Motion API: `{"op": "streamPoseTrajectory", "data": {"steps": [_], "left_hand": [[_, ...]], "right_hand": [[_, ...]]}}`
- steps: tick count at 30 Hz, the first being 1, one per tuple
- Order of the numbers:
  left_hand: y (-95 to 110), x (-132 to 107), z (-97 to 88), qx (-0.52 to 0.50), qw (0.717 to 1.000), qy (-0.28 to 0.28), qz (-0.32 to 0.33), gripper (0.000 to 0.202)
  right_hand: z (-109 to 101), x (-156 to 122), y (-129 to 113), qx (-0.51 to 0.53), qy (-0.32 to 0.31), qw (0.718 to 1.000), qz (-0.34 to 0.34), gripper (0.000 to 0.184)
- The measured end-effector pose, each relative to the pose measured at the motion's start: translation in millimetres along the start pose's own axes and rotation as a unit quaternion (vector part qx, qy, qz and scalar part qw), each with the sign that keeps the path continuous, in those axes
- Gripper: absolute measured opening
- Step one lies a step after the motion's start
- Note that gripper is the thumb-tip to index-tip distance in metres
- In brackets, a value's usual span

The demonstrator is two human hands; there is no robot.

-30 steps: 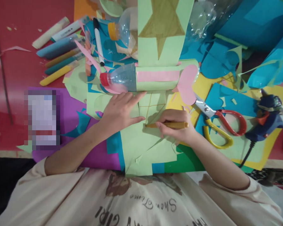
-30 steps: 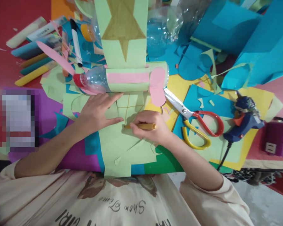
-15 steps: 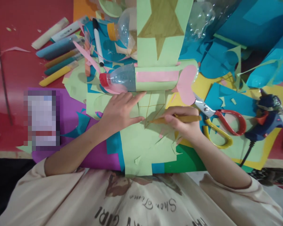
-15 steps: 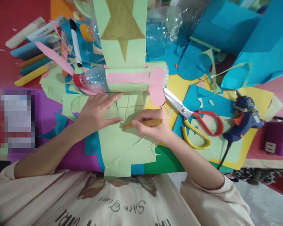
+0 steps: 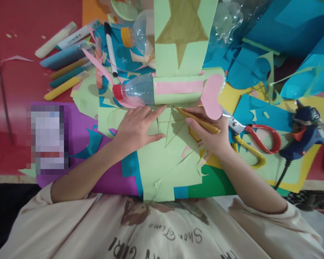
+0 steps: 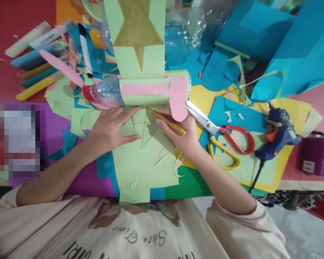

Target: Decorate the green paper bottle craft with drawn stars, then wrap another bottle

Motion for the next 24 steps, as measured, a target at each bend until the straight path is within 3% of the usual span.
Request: {"op": "streamPoseTrajectory", "data": {"steps": [15, 24], "left_hand": [[-1.1, 1.1, 0.7, -0.019, 1.0, -0.012, -0.011, 0.073], [-1.0, 0.6, 1.0, -0.006, 1.0, -0.003, 0.005, 0.072]], "right_hand": [[0.5, -1.5, 1.0, -0.03, 0.005, 0.999, -0.015, 0.014], [-2.9, -4.8, -2.7, -0.042, -0.032, 0.999, -0.01, 0.011]]}}
Point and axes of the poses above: each hand's wrist, its own x-axis towards the middle knuckle, its own z-axis out of the palm, y = z × x, the point moved 5 cm from there along x, towards the middle knuckle, and after that the axes turned 9 degrees about -y, right-handed, at the moved point
